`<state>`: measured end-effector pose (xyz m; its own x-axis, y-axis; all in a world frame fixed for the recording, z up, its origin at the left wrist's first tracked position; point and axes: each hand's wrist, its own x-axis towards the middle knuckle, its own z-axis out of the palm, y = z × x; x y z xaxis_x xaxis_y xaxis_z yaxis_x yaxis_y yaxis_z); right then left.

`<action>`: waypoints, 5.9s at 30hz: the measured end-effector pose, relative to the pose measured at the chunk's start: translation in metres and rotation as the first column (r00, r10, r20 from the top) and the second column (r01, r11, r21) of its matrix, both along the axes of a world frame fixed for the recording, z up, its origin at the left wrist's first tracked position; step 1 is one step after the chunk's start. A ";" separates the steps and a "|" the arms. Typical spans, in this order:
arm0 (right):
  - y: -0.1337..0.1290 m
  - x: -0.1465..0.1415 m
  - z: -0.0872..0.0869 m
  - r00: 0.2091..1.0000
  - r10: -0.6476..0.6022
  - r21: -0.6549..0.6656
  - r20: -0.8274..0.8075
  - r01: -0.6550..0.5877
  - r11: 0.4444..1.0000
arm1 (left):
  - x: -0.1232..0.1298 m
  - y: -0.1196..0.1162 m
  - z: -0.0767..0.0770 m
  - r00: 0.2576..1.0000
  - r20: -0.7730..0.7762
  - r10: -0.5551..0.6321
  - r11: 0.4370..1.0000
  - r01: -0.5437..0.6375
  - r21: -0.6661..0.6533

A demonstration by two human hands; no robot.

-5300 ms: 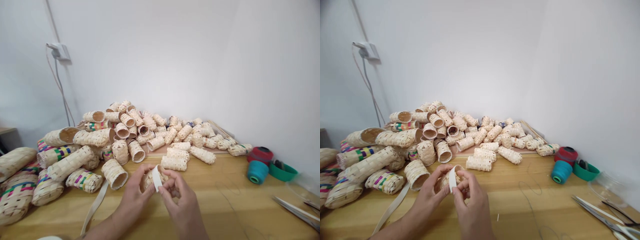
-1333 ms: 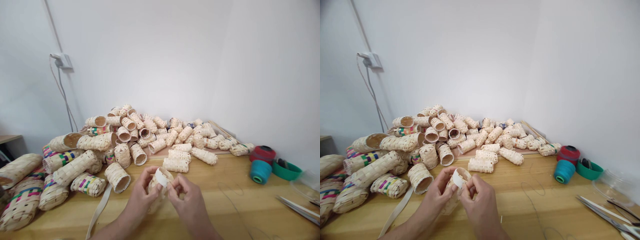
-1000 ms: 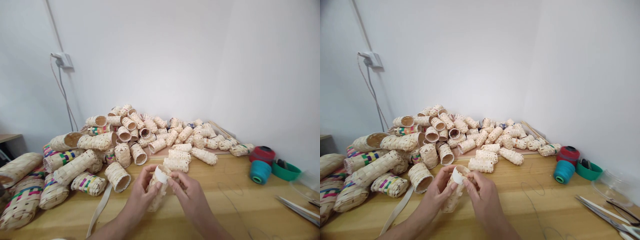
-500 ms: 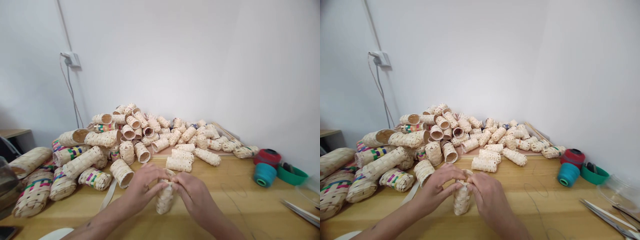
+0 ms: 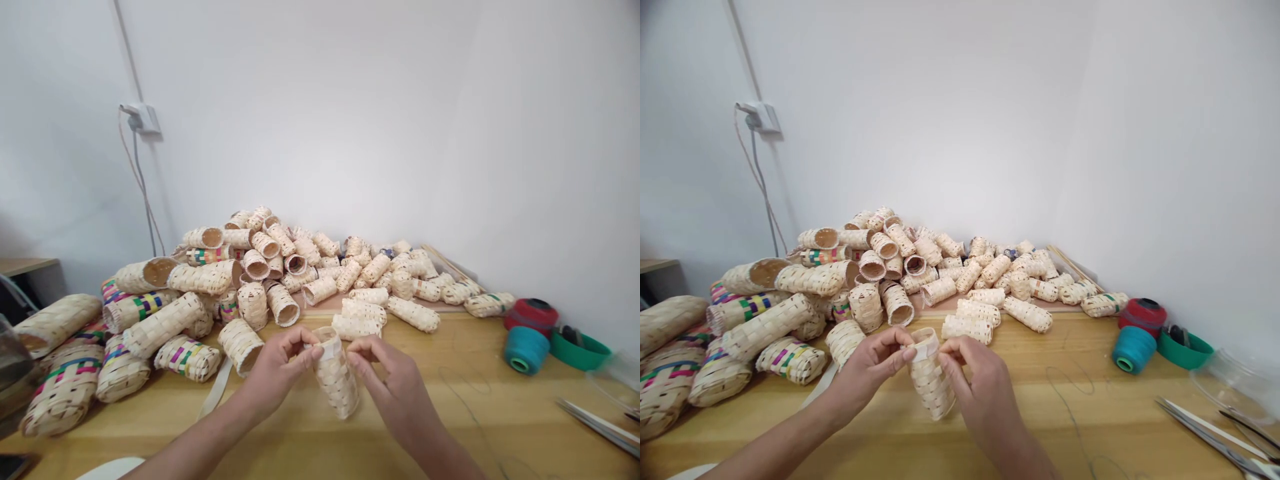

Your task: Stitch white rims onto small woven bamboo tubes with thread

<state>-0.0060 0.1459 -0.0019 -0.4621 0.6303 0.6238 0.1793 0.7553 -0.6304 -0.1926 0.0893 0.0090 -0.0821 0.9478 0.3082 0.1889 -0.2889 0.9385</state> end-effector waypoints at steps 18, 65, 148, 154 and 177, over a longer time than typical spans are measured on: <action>-0.003 -0.011 -0.015 0.995 -0.055 0.031 0.083 0.052 0.998 | 0.016 -0.004 -0.011 0.988 -0.114 0.108 0.992 -0.115 -0.052; -0.006 -0.014 -0.016 0.989 -0.108 0.401 0.102 0.058 0.914 | -0.001 0.003 0.002 0.992 -0.096 -0.088 0.972 0.064 -0.227; 0.002 0.004 0.010 0.961 0.257 0.236 0.097 -0.273 0.932 | 0.007 -0.013 0.009 0.945 -0.327 0.001 0.990 0.046 0.136; 0.002 0.005 0.013 0.959 0.260 0.197 0.111 -0.278 0.940 | 0.001 -0.007 0.000 0.999 0.011 0.032 0.999 -0.033 0.026; 0.005 0.001 0.002 0.976 0.215 0.285 0.046 -0.219 0.933 | 0.006 -0.011 0.012 0.888 -0.459 0.011 0.972 0.099 0.215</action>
<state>-0.0052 0.1514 0.0001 -0.5774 0.3096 0.7555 -0.0018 0.9249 -0.3803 -0.1870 0.0788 0.0213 0.1593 0.8471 0.5070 0.5604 -0.5004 0.6600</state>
